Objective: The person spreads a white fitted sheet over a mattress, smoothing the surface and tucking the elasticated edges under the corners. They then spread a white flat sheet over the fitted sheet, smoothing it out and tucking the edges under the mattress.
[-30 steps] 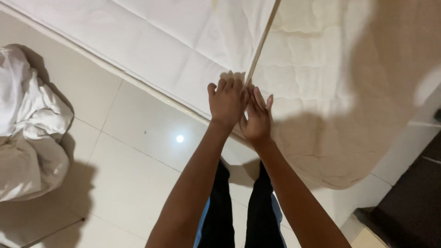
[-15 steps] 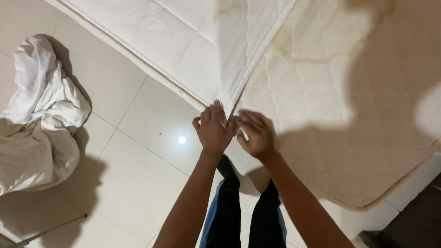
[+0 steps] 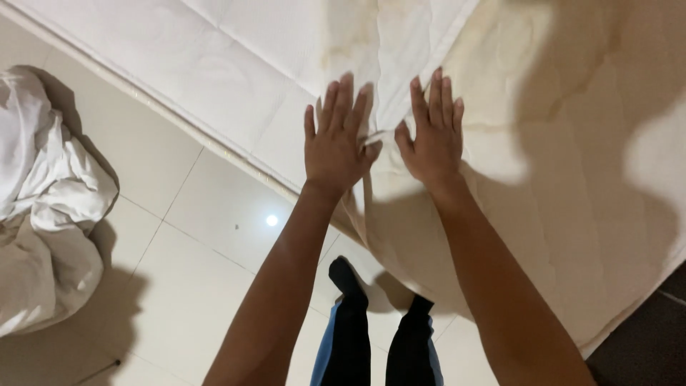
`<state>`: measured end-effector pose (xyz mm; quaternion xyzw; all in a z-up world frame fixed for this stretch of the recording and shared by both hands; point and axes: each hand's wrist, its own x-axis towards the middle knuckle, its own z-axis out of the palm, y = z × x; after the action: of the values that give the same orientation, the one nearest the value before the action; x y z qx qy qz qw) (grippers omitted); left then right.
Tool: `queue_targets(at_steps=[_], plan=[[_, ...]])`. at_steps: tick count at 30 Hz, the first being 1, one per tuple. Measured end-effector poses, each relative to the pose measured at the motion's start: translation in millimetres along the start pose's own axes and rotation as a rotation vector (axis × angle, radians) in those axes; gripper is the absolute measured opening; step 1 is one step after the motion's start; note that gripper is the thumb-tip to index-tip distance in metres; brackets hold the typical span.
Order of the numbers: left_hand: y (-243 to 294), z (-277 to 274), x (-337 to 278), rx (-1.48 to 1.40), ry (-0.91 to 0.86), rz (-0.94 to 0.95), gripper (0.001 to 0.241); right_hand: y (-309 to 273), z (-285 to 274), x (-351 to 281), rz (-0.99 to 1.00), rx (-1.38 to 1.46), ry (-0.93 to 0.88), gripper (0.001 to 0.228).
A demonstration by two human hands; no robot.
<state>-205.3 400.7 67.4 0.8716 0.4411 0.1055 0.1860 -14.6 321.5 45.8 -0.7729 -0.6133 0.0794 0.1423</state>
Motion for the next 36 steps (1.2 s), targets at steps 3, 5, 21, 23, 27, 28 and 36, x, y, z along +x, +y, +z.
queue_targets(at_steps=[3,5,21,23,27,28,36], plan=[[-14.1,22.4,4.5,-0.029,-0.018,0.052,0.094,-2.1,5.9,1.2,0.023,-0.009,0.039,0.075],[-18.6,28.7,5.5,-0.042,-0.008,0.043,0.095,4.6,24.1,2.9,0.012,-0.044,0.094,0.071],[-33.4,62.9,7.8,0.096,-0.176,-0.002,0.117,19.5,49.1,1.9,0.047,-0.1,0.039,0.078],[-30.4,60.3,8.3,0.116,-0.198,-0.01,0.117,21.5,49.3,0.7,0.048,-0.103,0.02,0.079],[-26.9,55.1,13.7,0.112,-0.221,-0.041,0.118,20.3,46.0,1.9,0.043,-0.093,0.026,0.078],[-23.7,49.8,12.0,0.115,-0.218,-0.05,0.118,17.5,40.7,2.5,0.034,-0.088,0.025,0.078],[13.7,-2.4,17.1,0.031,-0.188,-0.098,0.102,5.1,0.3,12.1,-0.031,-0.055,0.138,0.071]])
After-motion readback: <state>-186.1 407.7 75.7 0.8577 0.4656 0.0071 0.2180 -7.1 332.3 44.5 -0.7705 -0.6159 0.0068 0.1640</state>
